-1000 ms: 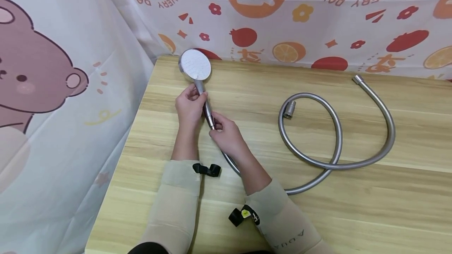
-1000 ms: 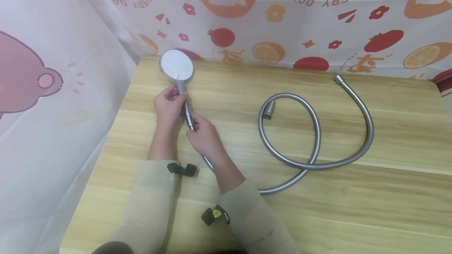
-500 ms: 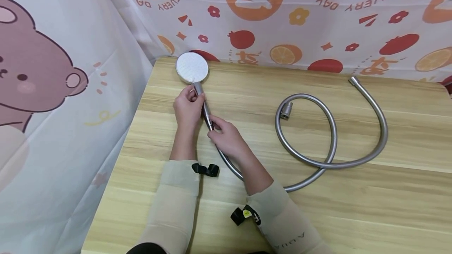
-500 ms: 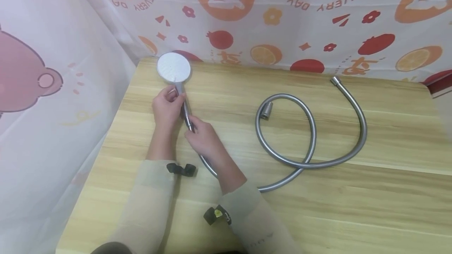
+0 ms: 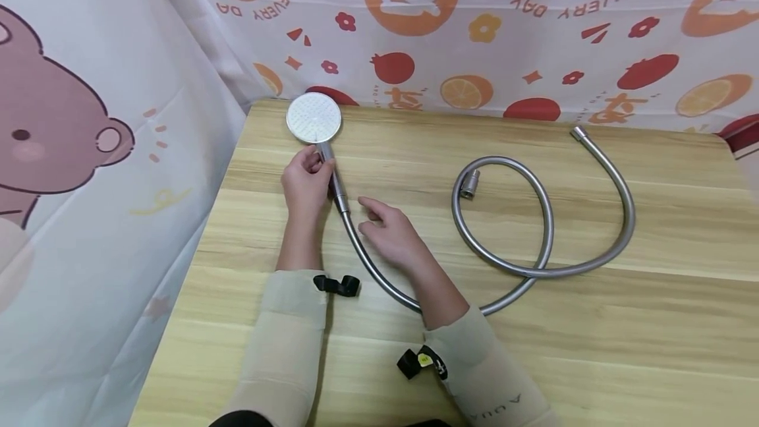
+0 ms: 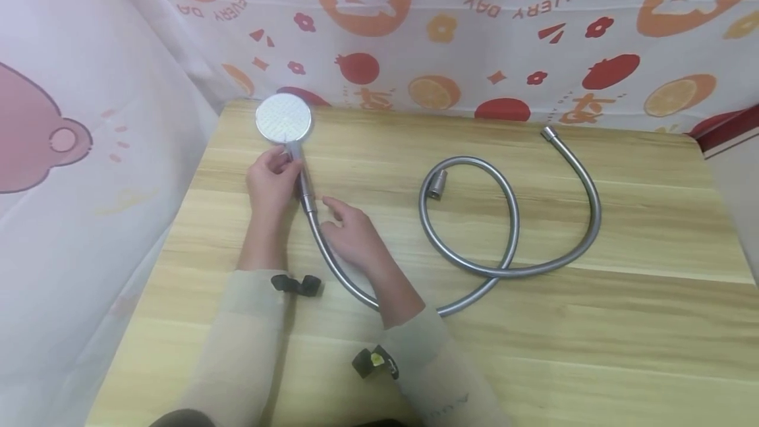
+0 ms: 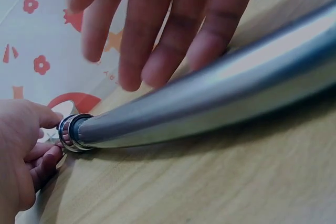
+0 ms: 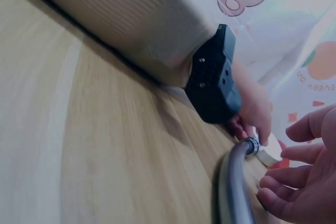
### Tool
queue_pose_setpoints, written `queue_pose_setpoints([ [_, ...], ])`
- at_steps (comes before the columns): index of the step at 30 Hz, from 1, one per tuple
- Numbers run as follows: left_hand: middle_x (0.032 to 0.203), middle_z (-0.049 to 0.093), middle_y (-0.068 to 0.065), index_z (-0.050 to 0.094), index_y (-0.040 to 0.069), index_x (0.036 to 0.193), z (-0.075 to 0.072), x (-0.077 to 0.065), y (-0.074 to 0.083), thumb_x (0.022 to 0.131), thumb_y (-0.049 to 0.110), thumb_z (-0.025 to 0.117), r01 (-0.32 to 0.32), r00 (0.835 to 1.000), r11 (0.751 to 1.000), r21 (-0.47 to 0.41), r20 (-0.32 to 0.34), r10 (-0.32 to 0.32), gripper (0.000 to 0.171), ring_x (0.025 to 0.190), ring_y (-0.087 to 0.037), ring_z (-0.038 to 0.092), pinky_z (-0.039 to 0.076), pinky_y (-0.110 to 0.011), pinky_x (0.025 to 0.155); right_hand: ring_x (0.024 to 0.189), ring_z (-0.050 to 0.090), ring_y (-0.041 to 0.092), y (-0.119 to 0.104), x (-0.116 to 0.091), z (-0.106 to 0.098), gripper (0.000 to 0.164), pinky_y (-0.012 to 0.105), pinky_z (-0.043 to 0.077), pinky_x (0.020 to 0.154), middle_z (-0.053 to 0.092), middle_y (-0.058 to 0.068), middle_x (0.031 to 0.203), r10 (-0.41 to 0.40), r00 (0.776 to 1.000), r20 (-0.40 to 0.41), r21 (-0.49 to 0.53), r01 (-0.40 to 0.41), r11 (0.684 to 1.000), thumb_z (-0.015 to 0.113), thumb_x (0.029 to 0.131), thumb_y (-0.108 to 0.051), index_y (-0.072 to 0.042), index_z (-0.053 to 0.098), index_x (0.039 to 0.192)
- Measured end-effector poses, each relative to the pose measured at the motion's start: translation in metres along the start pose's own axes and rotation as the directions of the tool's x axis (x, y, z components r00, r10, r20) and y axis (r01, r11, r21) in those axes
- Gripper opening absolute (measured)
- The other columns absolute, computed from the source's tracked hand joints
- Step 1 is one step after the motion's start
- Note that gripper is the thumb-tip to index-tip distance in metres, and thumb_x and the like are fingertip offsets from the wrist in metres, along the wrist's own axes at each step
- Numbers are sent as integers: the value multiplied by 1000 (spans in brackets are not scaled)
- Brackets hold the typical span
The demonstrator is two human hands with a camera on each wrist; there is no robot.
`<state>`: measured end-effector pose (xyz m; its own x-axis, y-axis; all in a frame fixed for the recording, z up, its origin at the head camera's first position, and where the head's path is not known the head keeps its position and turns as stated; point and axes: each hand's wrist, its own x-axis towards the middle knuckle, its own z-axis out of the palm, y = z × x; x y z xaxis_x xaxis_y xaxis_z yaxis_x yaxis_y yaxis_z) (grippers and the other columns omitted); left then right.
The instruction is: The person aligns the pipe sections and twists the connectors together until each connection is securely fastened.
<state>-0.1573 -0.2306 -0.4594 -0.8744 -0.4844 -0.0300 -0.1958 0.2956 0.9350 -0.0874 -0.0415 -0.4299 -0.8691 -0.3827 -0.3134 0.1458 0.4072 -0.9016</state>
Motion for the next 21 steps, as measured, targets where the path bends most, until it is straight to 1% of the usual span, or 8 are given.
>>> queue_pose_setpoints([
  [4, 120, 69, -13, 60, 5, 132, 1, 0, 1, 87, 14, 73, -1, 1000, 1000, 3, -1, 1, 48, 94, -12, 64, 56, -19, 82, 130, 51, 20, 4, -7, -9, 51, 45, 44, 110, 56, 3, 141, -4, 1000, -14, -16, 3, 1000, 56, 95, -24, -25, 49, 145],
  [6, 120, 69, -13, 60, 5, 132, 0, 0, 1, 87, 14, 73, 1, 1000, 1000, 3, 2, -1, 47, 94, -12, 63, 56, -19, 82, 129, 51, 20, 7, -12, -14, 50, 45, 44, 110, 55, 3, 141, -19, 1000, -15, -12, 19, 1000, 57, 96, -25, -25, 50, 145],
  [10, 119, 69, -11, 62, 8, 130, -1, -1, 2, 88, 16, 72, 8, 1000, 1000, 30, 8, -8, 44, 93, -12, 61, 55, -19, 81, 123, 54, 19, 13, -23, -31, 47, 43, 48, 106, 57, 3, 140, -70, 997, -20, 17, 71, 997, 58, 97, -23, -22, 52, 143],
  [12, 114, 69, -10, 63, 10, 129, -2, -1, 3, 88, 17, 72, 10, 1000, 999, 49, 13, -11, 43, 91, -12, 59, 54, -19, 78, 119, 57, 19, 18, -28, -42, 45, 41, 51, 103, 58, 5, 138, -111, 993, -37, 30, 112, 993, 59, 97, -20, -18, 54, 141],
  [14, 109, 67, -10, 63, 12, 130, -3, -2, 6, 89, 20, 71, 11, 1000, 997, 80, 17, -13, 43, 89, -12, 58, 54, -19, 74, 114, 60, 18, 23, -33, -54, 42, 39, 53, 100, 60, 7, 136, -153, 986, -65, 36, 155, 987, 59, 97, -19, -14, 55, 139],
  [16, 108, 64, -10, 62, 14, 131, -4, -4, 9, 89, 21, 71, 3, 1000, 994, 108, 17, -5, 43, 89, -13, 58, 53, -21, 74, 112, 61, 18, 27, -39, -69, 40, 38, 54, 98, 62, 8, 134, -194, 976, -100, 26, 197, 980, 59, 98, -19, -11, 57, 137],
  [18, 114, 62, -10, 62, 14, 132, -4, -6, 13, 89, 21, 70, -22, 1000, 990, 139, 10, 20, 44, 94, -16, 57, 52, -24, 77, 111, 61, 18, 31, -45, -85, 38, 39, 55, 96, 63, 9, 131, -232, 963, -139, 6, 235, 972, 59, 98, -19, -10, 58, 135],
  [21, 127, 58, -10, 61, 12, 131, -5, -11, 21, 89, 19, 70, -72, 997, 984, 163, 4, 73, 44, 105, -21, 55, 50, -30, 85, 110, 61, 18, 35, -53, -107, 35, 40, 55, 94, 65, 7, 127, -272, 941, -202, -45, 268, 962, 60, 98, -20, -12, 60, 133],
])
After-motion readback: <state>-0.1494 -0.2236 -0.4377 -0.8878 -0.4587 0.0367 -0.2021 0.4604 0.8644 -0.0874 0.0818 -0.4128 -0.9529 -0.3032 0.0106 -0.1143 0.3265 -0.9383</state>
